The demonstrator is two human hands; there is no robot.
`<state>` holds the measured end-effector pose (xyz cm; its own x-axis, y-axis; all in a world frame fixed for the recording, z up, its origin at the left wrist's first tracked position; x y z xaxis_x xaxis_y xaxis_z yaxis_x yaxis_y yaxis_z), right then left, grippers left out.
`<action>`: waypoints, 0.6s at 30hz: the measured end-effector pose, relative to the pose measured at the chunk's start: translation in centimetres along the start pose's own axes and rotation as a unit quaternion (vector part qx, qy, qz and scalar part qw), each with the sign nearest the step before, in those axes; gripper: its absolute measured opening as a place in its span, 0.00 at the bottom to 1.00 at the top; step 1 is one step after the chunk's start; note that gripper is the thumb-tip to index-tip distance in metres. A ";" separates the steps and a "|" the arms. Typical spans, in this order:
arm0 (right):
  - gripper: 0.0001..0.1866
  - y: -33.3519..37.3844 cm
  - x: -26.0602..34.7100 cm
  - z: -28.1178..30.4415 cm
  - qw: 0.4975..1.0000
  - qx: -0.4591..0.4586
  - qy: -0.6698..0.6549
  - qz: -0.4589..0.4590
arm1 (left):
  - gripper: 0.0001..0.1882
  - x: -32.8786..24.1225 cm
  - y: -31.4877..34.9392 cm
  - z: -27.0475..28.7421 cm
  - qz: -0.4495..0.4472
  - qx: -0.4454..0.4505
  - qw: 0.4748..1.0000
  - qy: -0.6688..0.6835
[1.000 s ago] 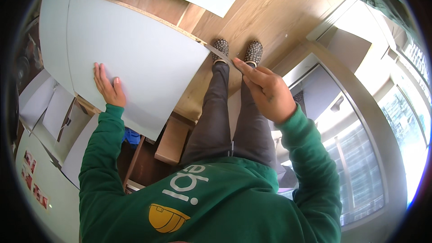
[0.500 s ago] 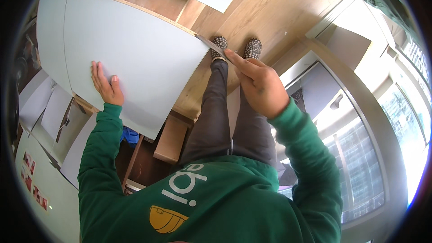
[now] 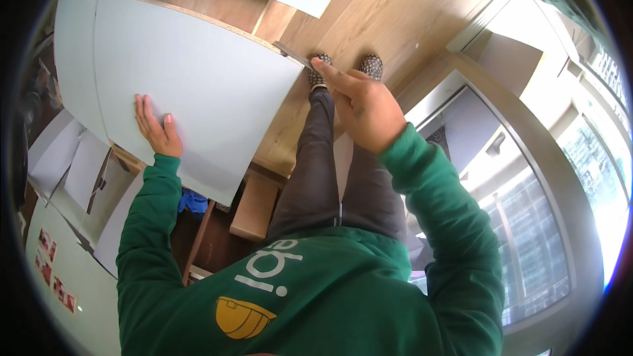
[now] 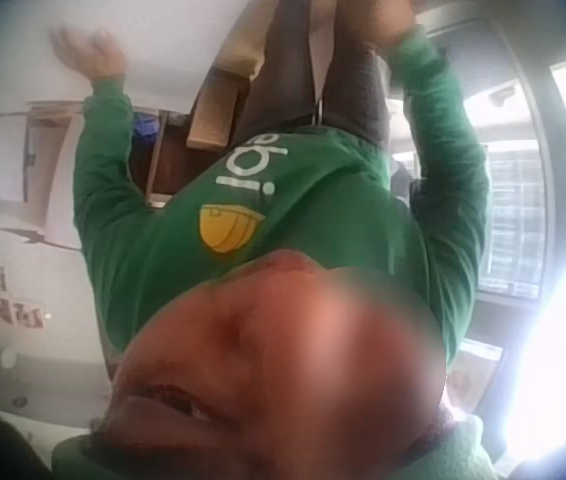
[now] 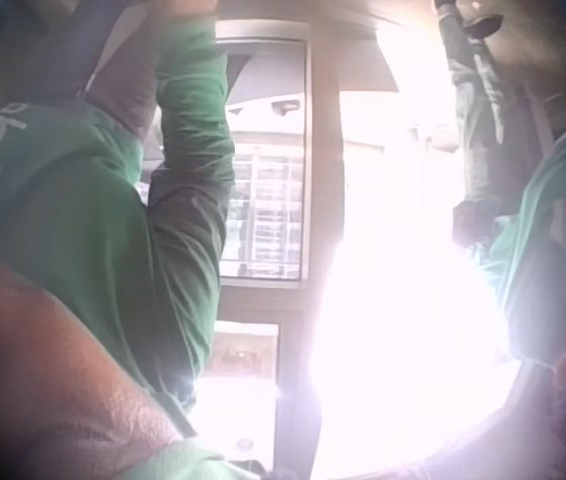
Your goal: The person cleans the edges of white panels with a tool, sands the edges with a sanding block, and then stacks the panels on a table.
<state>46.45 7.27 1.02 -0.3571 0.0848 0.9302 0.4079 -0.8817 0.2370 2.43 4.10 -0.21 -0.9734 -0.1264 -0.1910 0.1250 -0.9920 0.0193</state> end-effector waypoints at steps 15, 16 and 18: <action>0.23 -0.2 -0.3 0.6 0.998 0.007 -0.048 -0.031 | 0.35 0.3 0.3 0.0 0.004 0.006 1.000 0.000; 0.23 0.3 0.2 0.9 0.998 0.009 -0.049 -0.032 | 0.35 0.4 0.4 0.0 0.005 0.007 1.000 -0.001; 0.23 1.7 1.3 1.6 1.000 0.003 -0.021 -0.018 | 0.35 0.2 0.4 0.3 -0.004 0.001 1.000 -0.001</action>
<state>48.04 6.62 3.05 -0.3358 0.1366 0.9320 0.4008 -0.8747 0.2726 2.23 3.64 0.05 -0.9750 -0.1178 -0.1886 0.1162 -0.9930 0.0196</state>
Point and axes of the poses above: each hand's wrist, its own y-axis away from the middle knuckle, its own z-axis out of the back of the hand, x = y × z, the point moved 3 cm from there along -y, towards the middle knuckle, and after that the axes turned 13 degrees about z, right-handed, at the moved point
